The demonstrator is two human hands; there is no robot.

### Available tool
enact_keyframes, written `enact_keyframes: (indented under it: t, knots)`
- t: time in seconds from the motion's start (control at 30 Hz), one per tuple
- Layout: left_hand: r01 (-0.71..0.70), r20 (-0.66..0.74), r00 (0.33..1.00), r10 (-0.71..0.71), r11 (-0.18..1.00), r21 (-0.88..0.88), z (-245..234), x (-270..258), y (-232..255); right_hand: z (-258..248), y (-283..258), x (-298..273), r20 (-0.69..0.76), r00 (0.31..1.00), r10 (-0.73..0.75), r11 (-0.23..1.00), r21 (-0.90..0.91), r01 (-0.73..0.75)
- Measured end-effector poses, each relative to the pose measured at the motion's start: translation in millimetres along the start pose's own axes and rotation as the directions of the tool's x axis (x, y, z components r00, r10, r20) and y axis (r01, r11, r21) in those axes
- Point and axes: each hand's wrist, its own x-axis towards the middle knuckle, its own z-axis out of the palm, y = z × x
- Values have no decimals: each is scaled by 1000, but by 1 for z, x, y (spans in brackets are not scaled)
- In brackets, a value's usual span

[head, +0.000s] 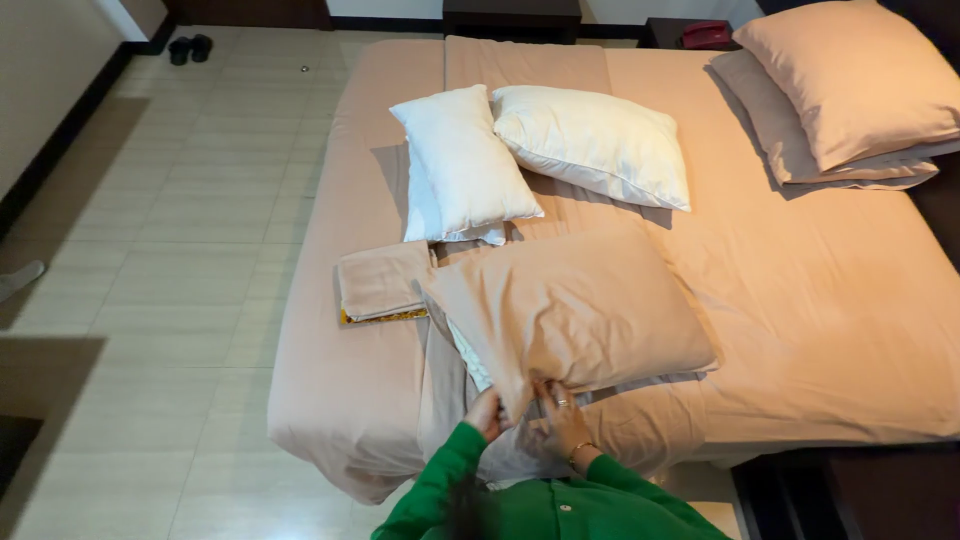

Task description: Putting clean pillowcases onto pillows and arranging them on a bed.

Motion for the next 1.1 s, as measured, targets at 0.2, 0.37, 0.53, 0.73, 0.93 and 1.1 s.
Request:
enact_keyframes:
  t: [0.2,0.37,0.53,0.73,0.93,1.1]
  knots:
    - [-81,102,994,43,911,405,88,-45,22,-20,15,-6,-245,966,78,987,-120,-110]
    - [-70,65,997,47,906,418,76,-53,7,-59,-14,21,-182,972,148,973,-147,-176]
    - [-201,59,980,192,913,356,-36,-8,0,-50,-19,56,-42,995,-88,957,-280,73]
    - [-224,-367,882,296,948,226,-106,9,-16,-32,-16,46,125,979,-159,943,-273,188]
    - [94,-624,300,721,629,772,-92,34,-32,-34,33,31,157,949,-275,947,-124,295]
    - [-162,-695,284,660,748,644,-63,31,-23,-64,71,24,-96,980,-176,983,-76,170]
